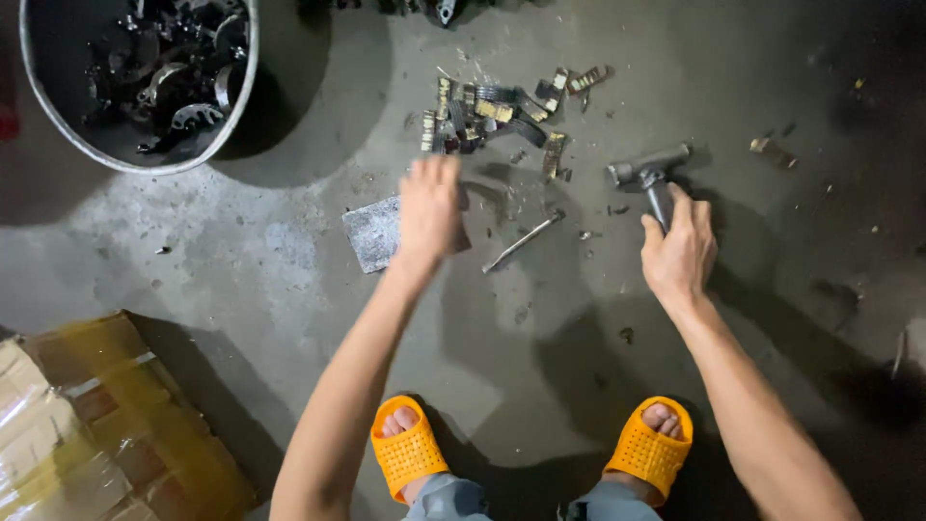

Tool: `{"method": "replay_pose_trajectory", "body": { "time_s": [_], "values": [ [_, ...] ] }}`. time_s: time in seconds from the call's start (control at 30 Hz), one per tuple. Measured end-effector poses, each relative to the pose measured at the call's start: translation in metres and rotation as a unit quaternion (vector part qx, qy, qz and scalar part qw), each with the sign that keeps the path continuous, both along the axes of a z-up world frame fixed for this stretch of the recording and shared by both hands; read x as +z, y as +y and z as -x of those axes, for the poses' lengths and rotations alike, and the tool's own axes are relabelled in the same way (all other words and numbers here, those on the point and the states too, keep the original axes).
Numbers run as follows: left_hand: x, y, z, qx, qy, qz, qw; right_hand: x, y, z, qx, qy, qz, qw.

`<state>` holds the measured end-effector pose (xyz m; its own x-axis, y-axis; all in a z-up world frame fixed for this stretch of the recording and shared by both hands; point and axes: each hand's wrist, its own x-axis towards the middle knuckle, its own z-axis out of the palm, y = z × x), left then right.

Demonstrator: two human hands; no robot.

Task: The person uses a hammer to strike small metal parts placed on a metal block. They repeatedly pick up parts from a pile on the floor, position them on the block, and hit them with the hammer to break them apart or shape them.

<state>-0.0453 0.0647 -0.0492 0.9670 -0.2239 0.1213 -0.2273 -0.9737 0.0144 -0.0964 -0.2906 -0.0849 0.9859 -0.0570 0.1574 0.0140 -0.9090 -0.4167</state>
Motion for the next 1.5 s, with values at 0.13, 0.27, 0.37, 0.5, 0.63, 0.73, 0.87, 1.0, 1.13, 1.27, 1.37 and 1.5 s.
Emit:
{"method": "replay_pose_trajectory", "body": {
  "time_s": [0.13,0.27,0.37,0.5,0.63,0.73,0.87,1.0,1.13,1.27,1.37,1.5],
  "values": [
    [-0.035,0.046,-0.030,0.059,0.128,-0.025,0.990,-0.015,0.013,-0.029,0.044,-0.019,0.063,0.997],
    [-0.060,0.054,-0.038,0.020,0.216,-0.002,0.976,-0.028,0.026,-0.052,0.055,0.082,0.165,0.981],
    [-0.049,0.049,-0.035,-0.041,0.155,-0.018,0.987,-0.018,0.044,-0.060,0.032,0.145,0.181,0.972],
    [-0.047,0.046,-0.029,-0.193,0.081,-0.058,0.976,-0.033,0.046,-0.056,0.044,0.135,0.252,0.957],
    [-0.056,0.053,-0.036,-0.226,0.003,-0.017,0.974,-0.051,0.044,-0.053,0.009,0.118,0.177,0.977],
    [0.005,0.044,-0.030,-0.123,0.061,0.202,0.970,-0.047,0.041,-0.052,0.020,0.102,0.255,0.961],
    [0.045,0.031,-0.007,0.121,0.171,0.822,0.530,-0.041,0.040,-0.052,0.016,0.103,0.184,0.977],
    [0.096,0.034,0.003,0.161,0.224,0.929,0.245,-0.040,0.043,-0.056,-0.028,0.127,0.109,0.986],
    [0.068,0.044,0.018,0.072,0.237,0.949,0.193,-0.041,0.041,-0.057,0.042,0.112,0.267,0.956],
    [0.065,0.049,0.022,0.010,0.249,0.961,0.121,-0.054,0.034,-0.061,-0.002,0.132,0.184,0.974],
    [0.075,0.053,0.026,0.007,0.247,0.962,0.111,-0.059,0.032,-0.063,-0.011,0.147,0.186,0.971],
    [0.073,0.060,0.031,0.005,0.242,0.965,0.104,-0.070,0.028,-0.068,-0.043,0.156,0.196,0.967]
  ]
}}
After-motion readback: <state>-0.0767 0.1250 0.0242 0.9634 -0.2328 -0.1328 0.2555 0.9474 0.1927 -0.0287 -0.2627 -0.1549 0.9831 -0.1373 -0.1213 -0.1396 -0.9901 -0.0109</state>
